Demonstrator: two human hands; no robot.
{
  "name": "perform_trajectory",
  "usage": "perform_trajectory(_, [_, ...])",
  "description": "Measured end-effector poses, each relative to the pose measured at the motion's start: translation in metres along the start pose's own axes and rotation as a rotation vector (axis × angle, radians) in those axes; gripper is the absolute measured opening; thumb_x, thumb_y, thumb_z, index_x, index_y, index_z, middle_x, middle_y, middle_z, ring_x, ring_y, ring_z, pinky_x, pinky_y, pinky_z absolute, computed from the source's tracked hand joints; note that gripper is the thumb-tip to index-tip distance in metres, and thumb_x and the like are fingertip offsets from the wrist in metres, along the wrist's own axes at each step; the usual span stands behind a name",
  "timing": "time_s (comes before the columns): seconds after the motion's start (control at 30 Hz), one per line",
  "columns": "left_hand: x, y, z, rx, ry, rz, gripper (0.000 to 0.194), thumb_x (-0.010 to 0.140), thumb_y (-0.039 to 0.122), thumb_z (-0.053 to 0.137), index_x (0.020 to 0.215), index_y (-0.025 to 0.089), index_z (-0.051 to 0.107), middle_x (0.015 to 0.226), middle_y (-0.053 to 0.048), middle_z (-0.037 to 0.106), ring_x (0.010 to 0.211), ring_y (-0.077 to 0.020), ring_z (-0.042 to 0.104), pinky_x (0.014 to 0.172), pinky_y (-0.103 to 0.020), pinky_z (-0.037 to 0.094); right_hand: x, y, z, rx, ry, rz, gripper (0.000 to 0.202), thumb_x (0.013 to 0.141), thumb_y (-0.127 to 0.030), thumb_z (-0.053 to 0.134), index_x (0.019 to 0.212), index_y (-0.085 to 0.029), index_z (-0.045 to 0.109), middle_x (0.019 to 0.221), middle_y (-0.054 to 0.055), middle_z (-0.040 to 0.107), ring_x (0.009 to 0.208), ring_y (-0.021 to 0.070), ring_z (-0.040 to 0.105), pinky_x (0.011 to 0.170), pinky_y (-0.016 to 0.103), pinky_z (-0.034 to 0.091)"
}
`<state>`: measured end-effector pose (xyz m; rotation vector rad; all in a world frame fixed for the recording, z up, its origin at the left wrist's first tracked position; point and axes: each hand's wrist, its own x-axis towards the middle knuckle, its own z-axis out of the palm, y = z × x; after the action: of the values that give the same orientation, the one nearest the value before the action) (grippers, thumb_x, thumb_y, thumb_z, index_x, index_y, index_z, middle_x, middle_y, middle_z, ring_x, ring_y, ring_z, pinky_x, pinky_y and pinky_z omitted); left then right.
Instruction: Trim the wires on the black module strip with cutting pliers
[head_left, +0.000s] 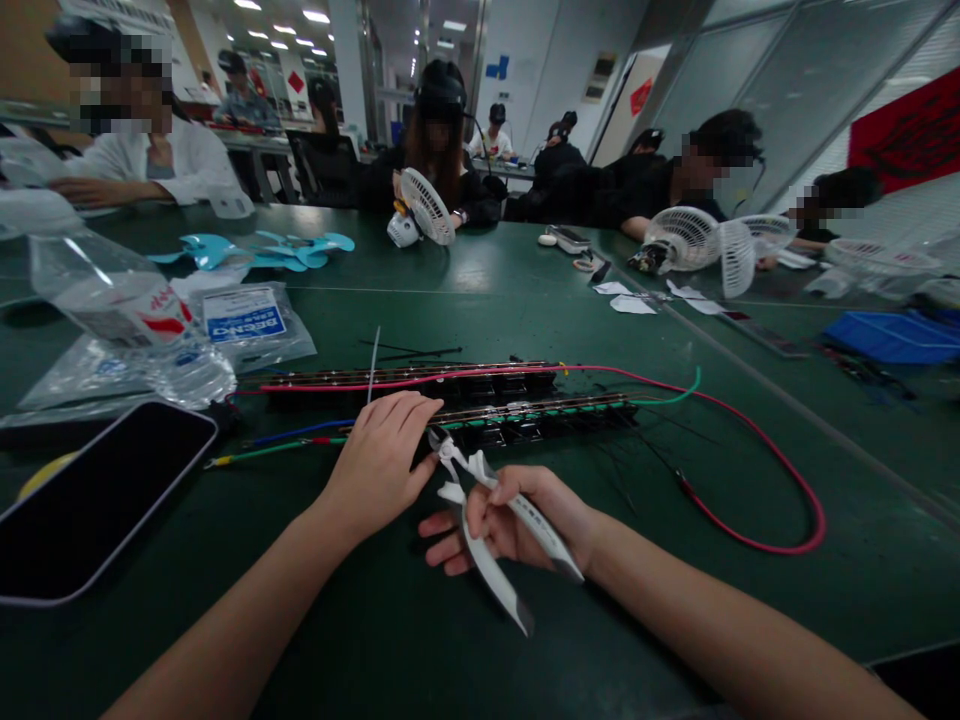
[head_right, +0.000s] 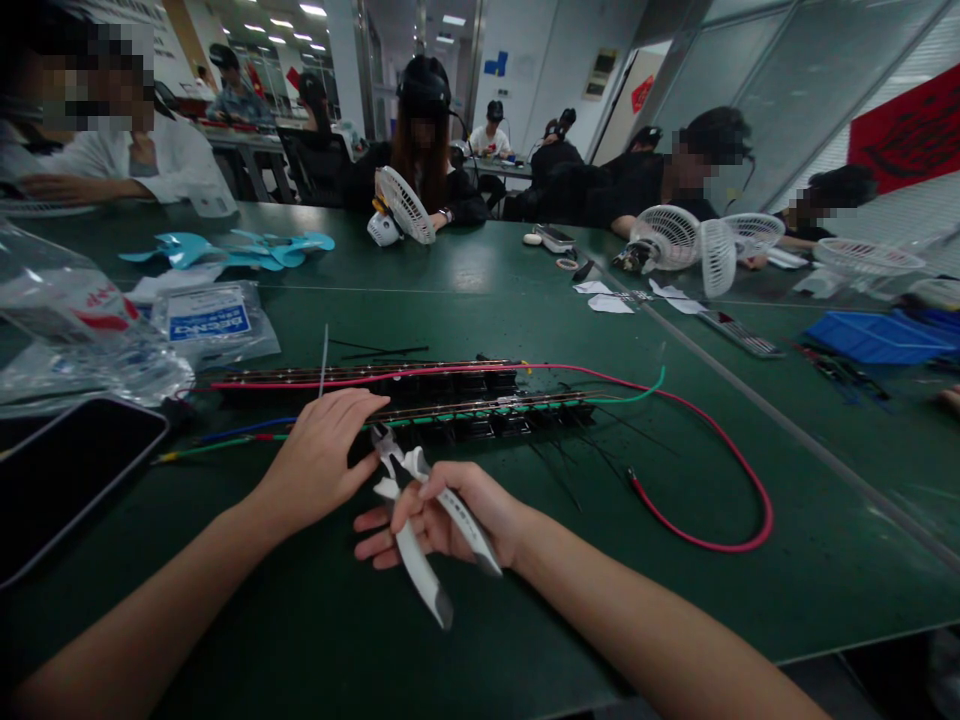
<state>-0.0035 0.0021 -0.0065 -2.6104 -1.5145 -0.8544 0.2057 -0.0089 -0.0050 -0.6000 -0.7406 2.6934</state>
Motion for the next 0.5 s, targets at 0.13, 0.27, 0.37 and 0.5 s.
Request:
perform_trajectory(0.13, [-0.0005, 0.0002, 0.0004, 0.003, 0.000, 0.004, 0.045, 0.081, 0.018, 0.059, 0.125, 0.015, 0.051, 0.125, -0.013, 0.059, 0.120, -0.0305, 0.050, 0.102, -0.049, 0.039, 0.0008, 0.0008, 0.0027, 0.038, 0.032, -0.009, 0.032, 0.072, -0.031, 0.049, 0.080, -0.007, 0.069, 0.118, 0.021, 0.063, 0.109, 0.0300, 0.061, 0.105, 0.048, 0.033])
perform_trajectory(0.27, [-0.0004, 0.0011, -0.0006, -0.001, 0.003, 0.004, 0.045, 0.081, 0.017, 0.059, 0.126, 0.015, 0.051, 0.125, -0.013, 0.059, 0.120, -0.0308, 0.050, 0.102, -0.050, 0.039, 0.0039, 0.0033, 0.0038, 0.072, 0.057, -0.028, 0.033, 0.078, -0.036, 0.049, 0.070, -0.009, 0.066, 0.114, 0.022, 0.065, 0.107, 0.0292, 0.062, 0.103, 0.047, 0.035])
perform_trajectory(0.37, [-0.0003, 0.0013, -0.0015, -0.002, -0.003, 0.000, 0.045, 0.082, 0.017, 0.058, 0.125, 0.015, 0.051, 0.125, -0.013, 0.059, 0.120, -0.0305, 0.050, 0.102, -0.049, 0.039, 0.0065, 0.0062, 0.0046, 0.080, 0.105, -0.061, 0.037, 0.081, -0.041, 0.048, 0.059, -0.013, 0.057, 0.107, 0.022, 0.068, 0.099, 0.0292, 0.066, 0.098, 0.046, 0.040])
perform_trajectory(0.5, [-0.0004, 0.0002, -0.0005, 0.000, 0.008, 0.003, 0.044, 0.082, 0.018, 0.059, 0.125, 0.016, 0.051, 0.125, -0.013, 0.059, 0.120, -0.0311, 0.050, 0.101, -0.050, 0.040, 0.0080, 0.0092, 0.0064, 0.051, 0.177, -0.043, 0.051, 0.088, -0.050, 0.041, 0.084, -0.006, 0.065, 0.104, 0.022, 0.068, 0.095, 0.0259, 0.068, 0.096, 0.042, 0.045])
